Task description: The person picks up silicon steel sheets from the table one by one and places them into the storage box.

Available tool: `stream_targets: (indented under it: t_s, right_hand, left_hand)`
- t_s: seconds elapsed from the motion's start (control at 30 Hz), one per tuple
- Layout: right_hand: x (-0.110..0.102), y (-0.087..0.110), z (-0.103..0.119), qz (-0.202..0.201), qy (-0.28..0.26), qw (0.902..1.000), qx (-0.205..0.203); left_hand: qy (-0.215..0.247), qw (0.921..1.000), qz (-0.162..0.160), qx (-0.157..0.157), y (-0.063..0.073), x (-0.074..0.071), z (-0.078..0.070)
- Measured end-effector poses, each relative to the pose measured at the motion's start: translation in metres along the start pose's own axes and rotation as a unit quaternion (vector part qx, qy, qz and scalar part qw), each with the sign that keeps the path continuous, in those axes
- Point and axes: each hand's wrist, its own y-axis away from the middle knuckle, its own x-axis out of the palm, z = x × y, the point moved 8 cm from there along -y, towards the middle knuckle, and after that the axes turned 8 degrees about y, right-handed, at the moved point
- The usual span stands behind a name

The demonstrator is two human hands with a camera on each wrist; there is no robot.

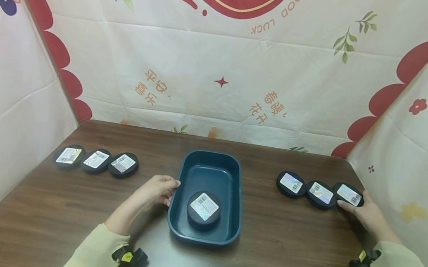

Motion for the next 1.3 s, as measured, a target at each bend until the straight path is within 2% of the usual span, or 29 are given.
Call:
stream_targets:
  t_s: [0.13, 0.33, 0.43, 0.77, 1.17, 1.3]
  right_hand:
    - [-0.004, 0.002, 0.001, -0.025, 0.022, 0.9994, 0.004]
    - [-0.012, 0.006, 0.011, -0.096, 0.074, 0.9922, -0.03]
    - [-0.012, 0.008, 0.01, -0.107, 0.085, 0.9904, -0.024]
    - [-0.012, 0.015, -0.001, -0.116, 0.087, 0.9886, 0.04]
    - [-0.009, 0.017, -0.006, -0.113, 0.086, 0.9892, 0.036]
    - [-0.01, 0.017, -0.006, -0.11, 0.08, 0.9895, 0.047]
  left_hand:
    - [0.002, 1.0, 0.002, 0.0, 0.0, 0.002, 0.001]
    - [-0.001, 1.0, -0.004, -0.005, -0.002, 0.001, 0.0]
    - [-0.005, 1.0, -0.006, -0.004, -0.002, -0.001, 0.0]
    - [-0.01, 0.9999, -0.007, -0.008, -0.003, 0.0, 0.0]
    - [-0.016, 0.9998, -0.01, -0.006, 0.0, 0.001, 0.0]
    - [-0.018, 0.9998, -0.012, -0.001, -0.001, 0.0, -0.001]
